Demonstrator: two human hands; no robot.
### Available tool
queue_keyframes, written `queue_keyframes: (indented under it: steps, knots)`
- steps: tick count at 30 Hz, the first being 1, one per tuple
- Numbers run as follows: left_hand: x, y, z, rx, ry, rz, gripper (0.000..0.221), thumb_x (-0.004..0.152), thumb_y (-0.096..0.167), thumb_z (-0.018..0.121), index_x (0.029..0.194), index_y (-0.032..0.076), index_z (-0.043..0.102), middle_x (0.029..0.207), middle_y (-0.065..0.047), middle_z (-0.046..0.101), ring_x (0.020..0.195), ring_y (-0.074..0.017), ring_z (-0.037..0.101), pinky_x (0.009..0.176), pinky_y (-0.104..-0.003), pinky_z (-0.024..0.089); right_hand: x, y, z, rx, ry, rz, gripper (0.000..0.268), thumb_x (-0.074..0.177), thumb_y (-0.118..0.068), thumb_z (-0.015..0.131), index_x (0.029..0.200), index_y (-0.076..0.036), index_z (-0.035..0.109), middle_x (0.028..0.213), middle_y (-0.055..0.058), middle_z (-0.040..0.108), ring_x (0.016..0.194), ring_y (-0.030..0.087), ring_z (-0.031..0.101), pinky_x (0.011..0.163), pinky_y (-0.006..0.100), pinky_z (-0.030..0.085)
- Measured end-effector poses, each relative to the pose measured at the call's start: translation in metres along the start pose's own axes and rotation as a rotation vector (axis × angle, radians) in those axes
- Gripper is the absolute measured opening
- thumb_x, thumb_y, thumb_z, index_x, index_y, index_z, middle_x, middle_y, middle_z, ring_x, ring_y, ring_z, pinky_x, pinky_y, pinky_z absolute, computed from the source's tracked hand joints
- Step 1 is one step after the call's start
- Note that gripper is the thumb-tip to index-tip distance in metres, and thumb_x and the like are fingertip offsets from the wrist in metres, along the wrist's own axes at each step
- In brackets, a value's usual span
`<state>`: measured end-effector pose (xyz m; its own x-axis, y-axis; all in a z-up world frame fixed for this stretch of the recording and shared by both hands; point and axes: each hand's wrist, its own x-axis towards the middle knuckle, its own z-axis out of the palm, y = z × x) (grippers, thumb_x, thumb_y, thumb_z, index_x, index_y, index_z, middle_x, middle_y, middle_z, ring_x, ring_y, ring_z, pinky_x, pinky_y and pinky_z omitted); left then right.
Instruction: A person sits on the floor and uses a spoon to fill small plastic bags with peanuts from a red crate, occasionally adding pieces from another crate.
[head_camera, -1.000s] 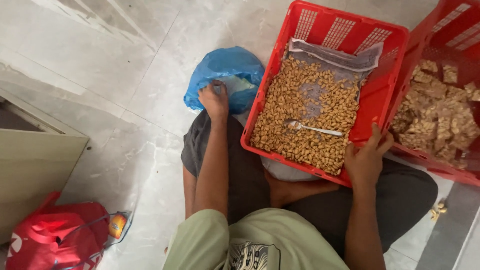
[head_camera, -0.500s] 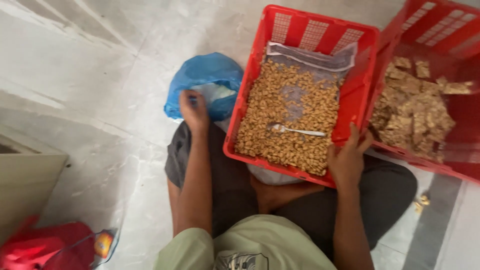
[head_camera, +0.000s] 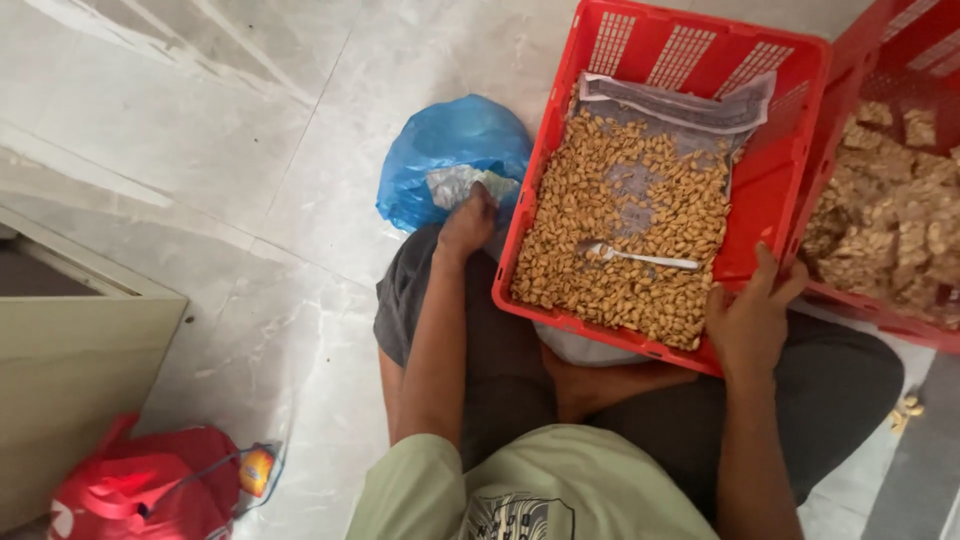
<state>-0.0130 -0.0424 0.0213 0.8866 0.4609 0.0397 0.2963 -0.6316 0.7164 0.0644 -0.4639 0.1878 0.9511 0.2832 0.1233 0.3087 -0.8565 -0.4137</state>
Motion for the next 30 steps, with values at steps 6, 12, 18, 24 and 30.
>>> queue_keyframes:
  steps: [6,12,18,24,30]
  knots:
    - [0.004,0.018,-0.024,-0.828,0.078,-0.052,0.014,0.097,0.012,0.066,0.096,0.007,0.053,0.141,-0.024,0.059,0.125,-0.0303,0.06,0.101,-0.038,0.051,0.0,-0.014,-0.008,-0.016,-0.001,0.0,0.075,0.092,-0.004,0.07,0.157,-0.006,0.034,0.155,0.032,0.021,0.106,0.065,0.058,0.074,0.065,0.054]
    - [-0.027,0.068,-0.071,-0.905,0.491,-0.04,0.013,0.101,0.012,0.063,0.099,0.005,0.052,0.111,-0.014,0.069,0.098,-0.0189,0.069,0.086,-0.029,0.055,0.0,-0.025,-0.011,-0.002,0.031,0.033,0.073,0.09,-0.002,0.068,0.156,-0.008,0.037,0.156,0.029,0.022,0.114,0.063,0.056,0.081,0.064,0.053]
    - [-0.036,0.093,-0.078,-1.234,0.481,-0.121,0.014,0.102,0.012,0.062,0.103,0.006,0.05,0.103,-0.016,0.072,0.095,-0.022,0.071,0.087,-0.033,0.059,-0.006,-0.028,-0.01,0.035,0.189,-0.139,0.068,0.087,0.006,0.07,0.15,0.006,0.043,0.152,0.039,0.02,0.129,0.068,0.041,0.104,0.063,0.045]
    - [-0.04,0.16,-0.055,-1.341,0.413,0.007,0.012,0.101,0.012,0.065,0.102,0.006,0.054,0.098,-0.015,0.071,0.088,-0.0218,0.072,0.084,-0.034,0.062,-0.007,-0.026,-0.008,0.117,0.401,-0.306,0.052,0.083,0.009,0.06,0.134,0.006,0.06,0.141,0.033,0.047,0.125,0.05,0.042,0.108,0.056,0.028]
    - [-0.064,0.228,0.038,-1.302,0.213,-0.155,0.013,0.101,0.014,0.07,0.103,0.009,0.058,0.093,-0.008,0.073,0.083,-0.0142,0.074,0.072,-0.028,0.063,-0.004,-0.038,0.051,0.88,-0.012,-0.037,0.03,0.108,-0.015,0.057,0.132,-0.001,0.067,0.116,0.022,0.07,0.107,0.031,0.065,0.096,0.048,0.051]
